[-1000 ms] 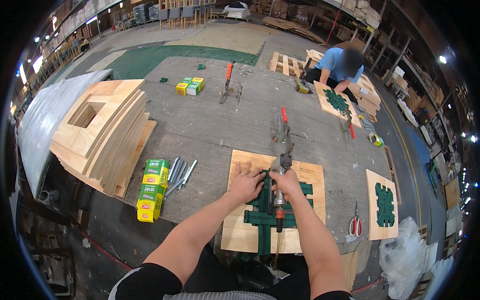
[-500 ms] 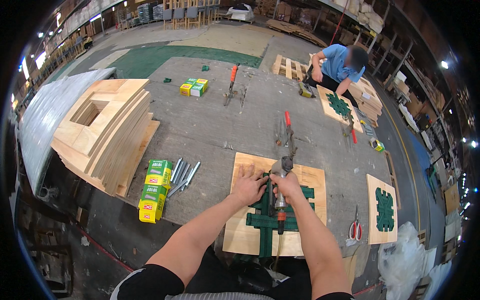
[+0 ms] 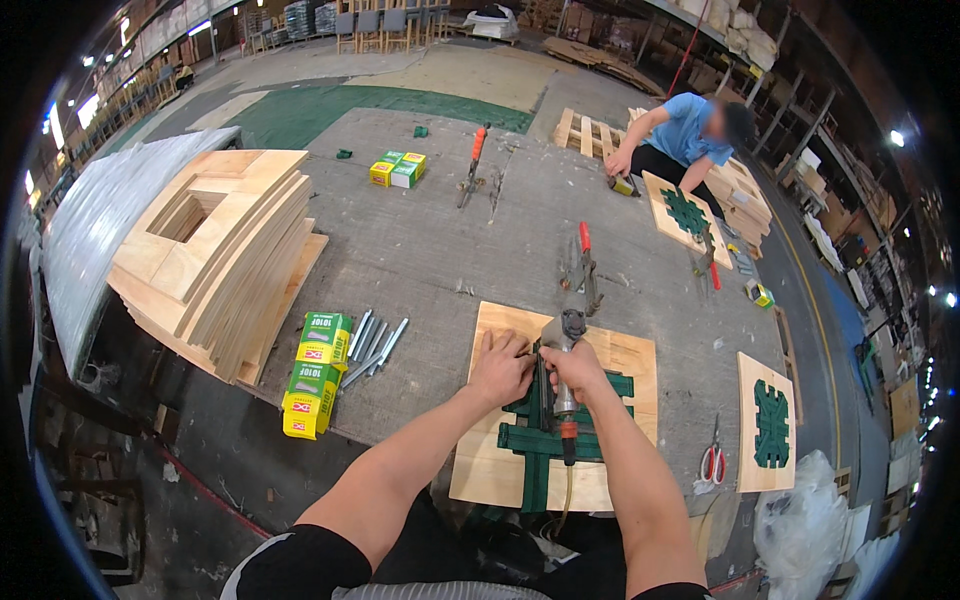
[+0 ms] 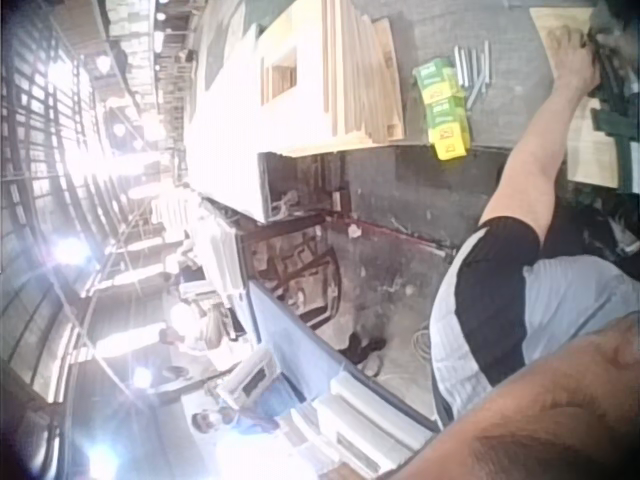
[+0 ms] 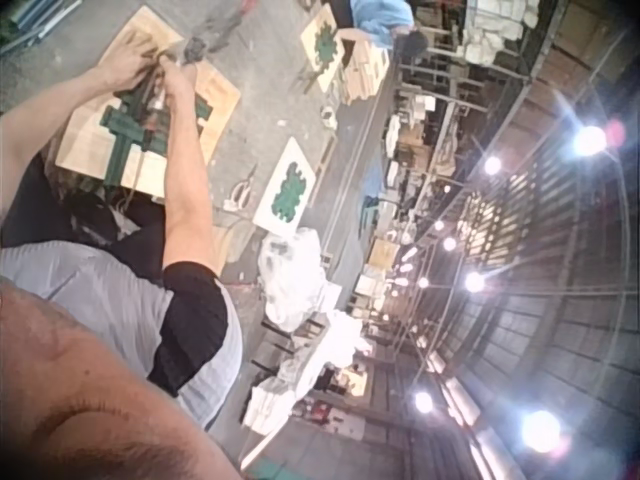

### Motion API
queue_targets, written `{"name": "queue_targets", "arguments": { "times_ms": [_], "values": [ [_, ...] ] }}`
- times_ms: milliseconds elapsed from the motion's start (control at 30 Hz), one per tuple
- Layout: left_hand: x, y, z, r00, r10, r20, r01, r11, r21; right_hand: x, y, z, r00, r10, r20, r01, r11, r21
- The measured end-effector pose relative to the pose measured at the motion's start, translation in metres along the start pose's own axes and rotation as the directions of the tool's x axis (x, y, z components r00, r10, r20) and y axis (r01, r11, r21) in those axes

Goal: The person assembles a green plastic grid pattern on a wooden board by interlocking strips and securing them with a pneumatic nail gun. The person repeatedly places strips, aligns them, and fastens them to the board.

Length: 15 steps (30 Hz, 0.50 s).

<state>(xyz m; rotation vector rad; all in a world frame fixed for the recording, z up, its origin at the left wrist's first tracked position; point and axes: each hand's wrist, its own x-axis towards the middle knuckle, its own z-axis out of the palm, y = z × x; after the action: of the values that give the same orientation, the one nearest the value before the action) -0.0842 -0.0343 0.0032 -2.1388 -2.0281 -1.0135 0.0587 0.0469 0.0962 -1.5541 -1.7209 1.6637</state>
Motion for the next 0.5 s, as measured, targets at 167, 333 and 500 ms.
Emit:
{"name": "queue_targets", "arguments": {
  "times_ms": [167, 333, 500],
  "values": [
    [-0.005, -0.005, -0.001, 1.000, -0.016, -0.024, 0.016, 1.000, 0.011, -0.007, 0.000, 0.006, 0.999, 0.005, 0.034, -0.005, 1.000, 0.010],
    [0.001, 0.001, -0.005, 0.998, -0.025, 0.049, 0.026, 0.999, -0.023, -0.007, 0.004, 0.001, 1.000, -0.002, -0.006, 0.002, 1.000, -0.013],
    [-0.002, -0.001, -0.006, 0.998, -0.028, 0.048, 0.028, 1.000, 0.007, -0.012, 0.001, 0.002, 0.999, 0.017, -0.049, -0.017, 1.000, -0.006]
  ]
}}
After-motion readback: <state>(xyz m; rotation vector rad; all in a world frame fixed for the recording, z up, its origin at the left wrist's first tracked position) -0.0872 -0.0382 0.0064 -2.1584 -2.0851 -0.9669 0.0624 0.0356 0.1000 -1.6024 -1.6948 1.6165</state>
